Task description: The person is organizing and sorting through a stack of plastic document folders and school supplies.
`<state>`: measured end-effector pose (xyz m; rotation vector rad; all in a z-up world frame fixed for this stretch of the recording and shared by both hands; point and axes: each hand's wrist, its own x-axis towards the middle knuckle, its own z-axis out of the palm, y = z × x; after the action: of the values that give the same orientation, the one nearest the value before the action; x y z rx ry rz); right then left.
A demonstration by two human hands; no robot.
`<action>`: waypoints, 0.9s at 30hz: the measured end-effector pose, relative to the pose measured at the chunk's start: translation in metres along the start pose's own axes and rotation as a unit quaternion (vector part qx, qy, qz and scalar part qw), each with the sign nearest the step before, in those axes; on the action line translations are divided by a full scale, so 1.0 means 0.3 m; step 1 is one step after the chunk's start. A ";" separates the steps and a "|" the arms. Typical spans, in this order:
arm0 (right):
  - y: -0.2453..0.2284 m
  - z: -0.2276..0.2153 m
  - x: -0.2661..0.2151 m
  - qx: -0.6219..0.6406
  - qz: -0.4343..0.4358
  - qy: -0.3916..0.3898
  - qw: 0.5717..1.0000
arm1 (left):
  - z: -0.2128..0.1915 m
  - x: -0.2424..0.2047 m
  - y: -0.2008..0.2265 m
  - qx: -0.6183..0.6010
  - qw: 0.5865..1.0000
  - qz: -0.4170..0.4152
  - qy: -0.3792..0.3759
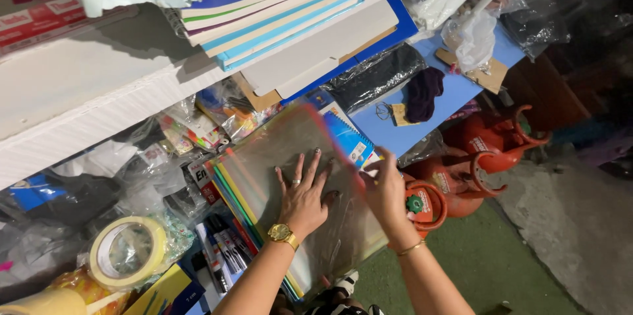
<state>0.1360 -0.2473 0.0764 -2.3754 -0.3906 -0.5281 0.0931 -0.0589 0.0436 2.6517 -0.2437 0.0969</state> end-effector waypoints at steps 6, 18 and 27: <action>0.069 -0.020 -0.026 0.044 0.153 -0.090 0.983 | 0.005 0.012 0.008 0.011 0.999 -0.020 -0.023; 0.070 -0.098 -0.119 -0.152 0.012 -0.128 0.980 | 0.025 0.027 0.024 0.031 0.999 -0.004 0.011; 0.188 0.131 0.267 0.082 0.088 -0.218 0.968 | 0.144 0.014 -0.040 0.156 0.979 -0.019 -0.128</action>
<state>0.2394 -0.2516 0.0557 -2.3240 -0.3915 0.1130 0.1006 -0.0692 0.0005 2.9796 -0.2798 -0.2410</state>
